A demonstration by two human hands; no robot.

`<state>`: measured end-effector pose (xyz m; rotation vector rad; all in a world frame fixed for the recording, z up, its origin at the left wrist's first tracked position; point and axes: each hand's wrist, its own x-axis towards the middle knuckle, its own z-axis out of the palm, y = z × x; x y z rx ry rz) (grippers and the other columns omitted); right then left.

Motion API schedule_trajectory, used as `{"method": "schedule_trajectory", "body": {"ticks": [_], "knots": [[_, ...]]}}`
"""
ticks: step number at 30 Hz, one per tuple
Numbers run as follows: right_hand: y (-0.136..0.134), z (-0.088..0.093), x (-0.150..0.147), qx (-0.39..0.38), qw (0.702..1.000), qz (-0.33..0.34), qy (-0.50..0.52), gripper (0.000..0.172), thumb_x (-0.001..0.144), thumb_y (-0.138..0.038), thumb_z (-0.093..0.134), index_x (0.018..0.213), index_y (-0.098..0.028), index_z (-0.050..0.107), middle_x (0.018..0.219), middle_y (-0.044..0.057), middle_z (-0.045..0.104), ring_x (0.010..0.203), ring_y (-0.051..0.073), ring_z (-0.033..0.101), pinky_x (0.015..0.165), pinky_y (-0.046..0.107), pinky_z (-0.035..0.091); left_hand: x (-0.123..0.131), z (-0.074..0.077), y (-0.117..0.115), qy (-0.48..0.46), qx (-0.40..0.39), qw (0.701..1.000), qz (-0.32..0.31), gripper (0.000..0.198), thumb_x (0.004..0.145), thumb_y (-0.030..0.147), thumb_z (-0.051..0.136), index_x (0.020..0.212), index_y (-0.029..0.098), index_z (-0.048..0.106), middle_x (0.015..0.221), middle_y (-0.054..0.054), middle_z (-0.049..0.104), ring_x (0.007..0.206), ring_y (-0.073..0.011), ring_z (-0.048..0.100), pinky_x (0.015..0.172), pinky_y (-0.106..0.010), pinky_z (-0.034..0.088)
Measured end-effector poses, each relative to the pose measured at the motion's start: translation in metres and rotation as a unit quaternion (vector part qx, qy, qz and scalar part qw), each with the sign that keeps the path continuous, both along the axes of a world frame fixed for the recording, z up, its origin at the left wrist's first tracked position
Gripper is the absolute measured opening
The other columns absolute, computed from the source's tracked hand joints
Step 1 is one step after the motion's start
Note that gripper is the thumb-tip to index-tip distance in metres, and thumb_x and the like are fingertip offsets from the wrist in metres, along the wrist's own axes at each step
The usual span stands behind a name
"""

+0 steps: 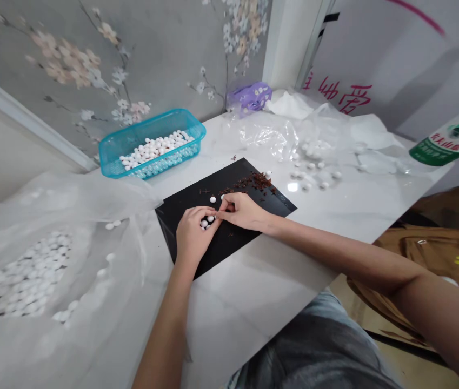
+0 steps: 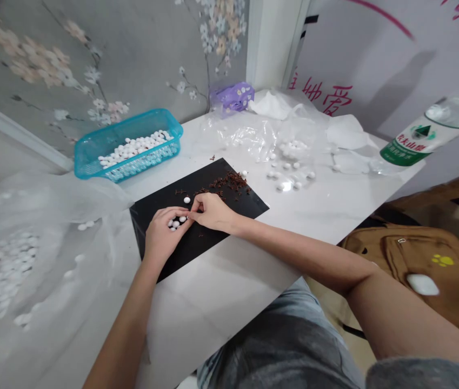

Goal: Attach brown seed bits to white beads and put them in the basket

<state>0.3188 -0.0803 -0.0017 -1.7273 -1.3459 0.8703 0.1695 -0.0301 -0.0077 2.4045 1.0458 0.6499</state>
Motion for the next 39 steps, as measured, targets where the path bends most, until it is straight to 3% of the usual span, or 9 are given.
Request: {"method": "schedule_trajectory", "body": {"ticks": [39], "knots": [[-0.0009,-0.0084,0.0036,0.03,0.999,0.002,0.025,0.016,0.071,-0.026,0.061,0.063,-0.017,0.05,0.049,-0.009,0.031,0.047,0.006,0.029,0.049,0.022,0.024,-0.0003,0.0013,-0.0016,0.009,0.029,0.999,-0.02,0.007,0.081,0.028,0.06,0.083,0.023,0.065,0.093,0.0,0.068,0.091,-0.0186,0.057,0.082,-0.03,0.045]]}}
